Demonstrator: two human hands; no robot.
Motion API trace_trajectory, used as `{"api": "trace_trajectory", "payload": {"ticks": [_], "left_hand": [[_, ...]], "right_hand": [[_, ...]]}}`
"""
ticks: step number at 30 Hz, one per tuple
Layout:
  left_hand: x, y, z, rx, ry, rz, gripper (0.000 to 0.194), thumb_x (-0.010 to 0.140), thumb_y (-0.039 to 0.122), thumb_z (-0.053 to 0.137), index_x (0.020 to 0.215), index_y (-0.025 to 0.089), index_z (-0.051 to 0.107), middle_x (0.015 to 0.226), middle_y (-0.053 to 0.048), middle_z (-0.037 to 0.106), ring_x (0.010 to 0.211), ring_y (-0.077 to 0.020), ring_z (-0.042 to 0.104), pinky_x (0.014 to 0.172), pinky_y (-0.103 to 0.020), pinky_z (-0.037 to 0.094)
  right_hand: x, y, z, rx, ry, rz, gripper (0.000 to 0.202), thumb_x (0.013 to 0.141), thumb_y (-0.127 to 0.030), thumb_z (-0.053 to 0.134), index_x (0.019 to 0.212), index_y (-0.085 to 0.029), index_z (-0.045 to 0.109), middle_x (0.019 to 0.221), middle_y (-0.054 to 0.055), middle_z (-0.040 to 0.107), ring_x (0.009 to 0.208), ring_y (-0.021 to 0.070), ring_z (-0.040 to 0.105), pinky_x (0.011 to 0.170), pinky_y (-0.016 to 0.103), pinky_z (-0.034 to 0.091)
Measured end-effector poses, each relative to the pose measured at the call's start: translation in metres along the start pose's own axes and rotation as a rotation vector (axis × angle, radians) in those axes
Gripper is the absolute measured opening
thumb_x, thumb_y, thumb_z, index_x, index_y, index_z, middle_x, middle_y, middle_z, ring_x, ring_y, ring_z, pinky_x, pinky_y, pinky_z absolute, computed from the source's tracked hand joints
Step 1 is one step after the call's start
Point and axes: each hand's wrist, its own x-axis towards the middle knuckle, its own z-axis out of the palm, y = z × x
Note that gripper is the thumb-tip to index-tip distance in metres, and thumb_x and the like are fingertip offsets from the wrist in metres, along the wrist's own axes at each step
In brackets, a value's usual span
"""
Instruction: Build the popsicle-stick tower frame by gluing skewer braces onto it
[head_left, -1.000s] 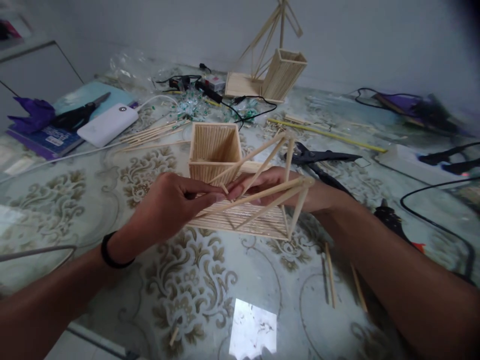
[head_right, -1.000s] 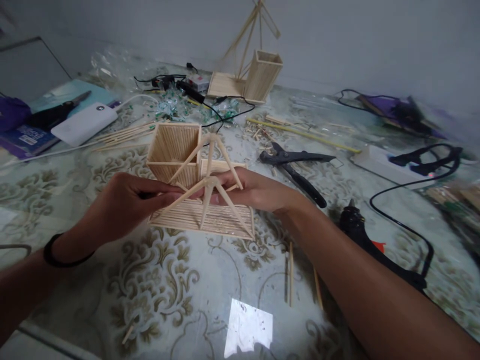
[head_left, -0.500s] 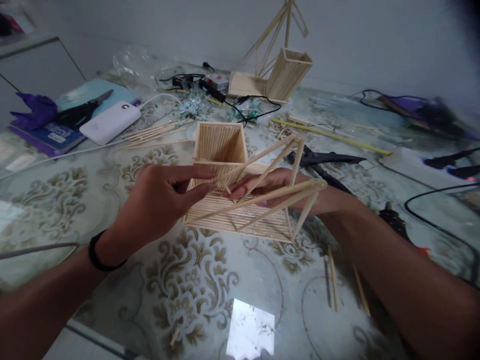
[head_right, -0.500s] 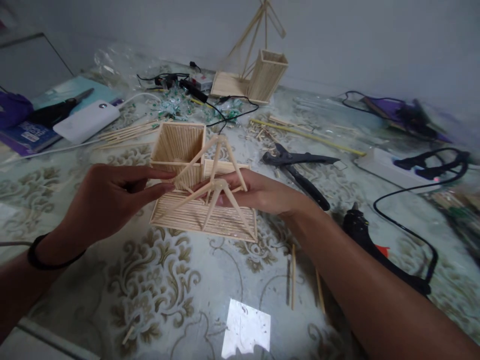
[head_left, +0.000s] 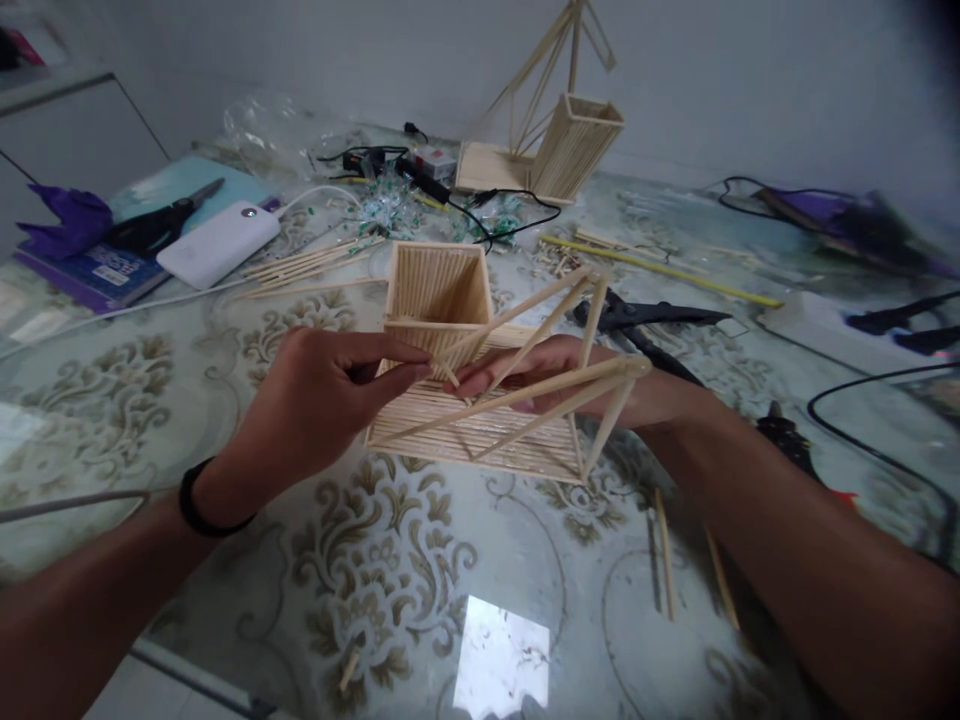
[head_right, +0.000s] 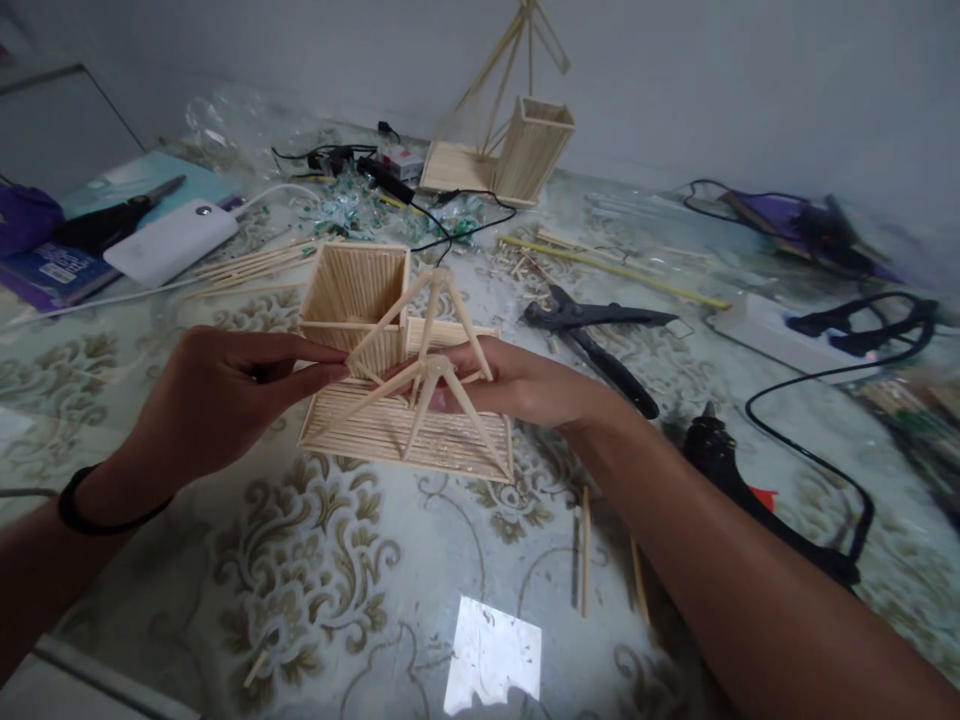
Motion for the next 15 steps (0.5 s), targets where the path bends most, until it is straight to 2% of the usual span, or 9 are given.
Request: {"api": "trace_trajectory", "payload": {"ticks": [4, 8, 15], "left_hand": [[-0.0002, -0.0011, -0.0001, 0.004, -0.005, 0.006, 0.016, 0.089, 0.034, 0.080, 0.091, 0.027, 0.093, 0.050, 0.006, 0.060, 0.048, -0.0083, 0.035, 0.049, -0.024, 0.026], [-0.0006, -0.0037, 0.0008, 0.021, -0.001, 0.009, 0.016, 0.090, 0.035, 0.080, 0.093, 0.027, 0.093, 0.050, 0.005, 0.059, 0.048, -0.0079, 0.035, 0.049, -0.024, 0.026], [-0.0005, -0.0051, 0.0014, 0.013, 0.002, 0.009, 0.016, 0.089, 0.037, 0.081, 0.093, 0.028, 0.094, 0.052, 0.004, 0.065, 0.049, -0.0082, 0.037, 0.048, -0.023, 0.026]], "right_hand": [[-0.0009, 0.0046, -0.0019, 0.001, -0.008, -0.018, 0.038, 0.096, -0.042, 0.086, 0.130, -0.025, 0.085, 0.133, 0.008, 0.082, 0.131, 0.0251, 0.073, 0.108, 0.034, 0.056], [-0.0019, 0.0084, -0.0029, 0.034, -0.016, -0.064, 0.035, 0.097, -0.034, 0.086, 0.131, -0.026, 0.084, 0.139, 0.007, 0.081, 0.129, 0.0227, 0.074, 0.109, 0.032, 0.056], [-0.0010, 0.0064, -0.0036, -0.013, -0.040, -0.056, 0.035, 0.100, -0.027, 0.081, 0.135, -0.021, 0.081, 0.145, 0.008, 0.078, 0.134, 0.0222, 0.072, 0.113, 0.032, 0.054]]}}
